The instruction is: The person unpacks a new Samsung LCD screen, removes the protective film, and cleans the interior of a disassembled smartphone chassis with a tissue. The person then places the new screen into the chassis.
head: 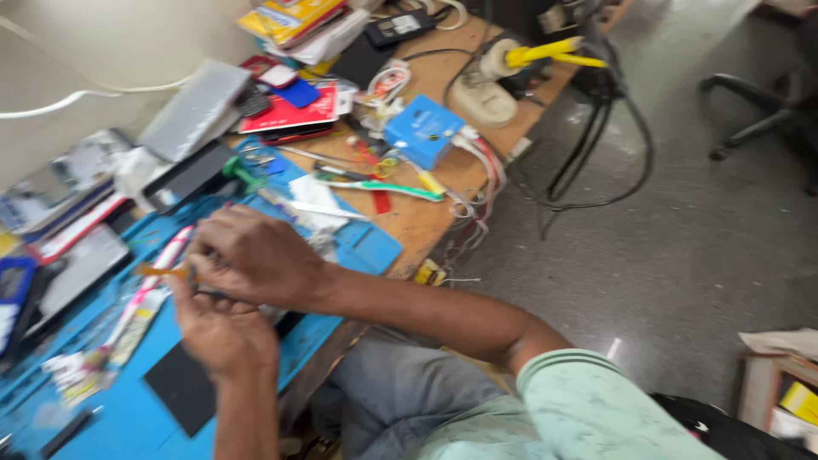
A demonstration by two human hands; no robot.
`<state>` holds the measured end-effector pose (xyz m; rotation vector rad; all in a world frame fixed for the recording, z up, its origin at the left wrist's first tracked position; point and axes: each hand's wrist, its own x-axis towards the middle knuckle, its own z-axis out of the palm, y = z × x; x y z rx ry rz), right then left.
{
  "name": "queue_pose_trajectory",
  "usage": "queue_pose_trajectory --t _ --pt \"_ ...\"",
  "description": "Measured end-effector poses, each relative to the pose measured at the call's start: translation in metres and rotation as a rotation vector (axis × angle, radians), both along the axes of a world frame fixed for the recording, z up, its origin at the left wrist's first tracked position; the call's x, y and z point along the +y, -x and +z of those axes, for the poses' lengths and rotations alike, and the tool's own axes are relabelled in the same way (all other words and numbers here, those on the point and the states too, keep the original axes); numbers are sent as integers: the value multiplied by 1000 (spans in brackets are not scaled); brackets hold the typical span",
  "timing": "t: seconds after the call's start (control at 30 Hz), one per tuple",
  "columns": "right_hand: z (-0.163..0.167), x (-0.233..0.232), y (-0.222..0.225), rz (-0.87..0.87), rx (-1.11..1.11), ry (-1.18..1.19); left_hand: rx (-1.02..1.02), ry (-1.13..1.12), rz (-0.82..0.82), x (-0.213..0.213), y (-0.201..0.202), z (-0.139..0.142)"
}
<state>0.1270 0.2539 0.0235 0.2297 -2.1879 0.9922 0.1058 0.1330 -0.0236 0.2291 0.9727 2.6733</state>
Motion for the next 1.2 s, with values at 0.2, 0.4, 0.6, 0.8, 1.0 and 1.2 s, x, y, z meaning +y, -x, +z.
queue_pose_trajectory --t 0.2,0.4,0.6,0.8,1.0,1.2 --pt "1 -4 0 154 72 83 -198 -82 193 15 18 -38" --pt "15 -22 -20 151 -95 137 86 -194 -10 16 9 -11" --pt "13 -28 -31 203 -101 186 12 -188 -49 8 0 22" --pt "2 -24 -29 268 -163 325 34 -166 -72 11 2 15" --pt "-3 -24 -31 279 -173 444 0 -130 -52 10 2 19" --pt "5 -16 -17 288 -233 632 32 -29 -17 9 1 19"
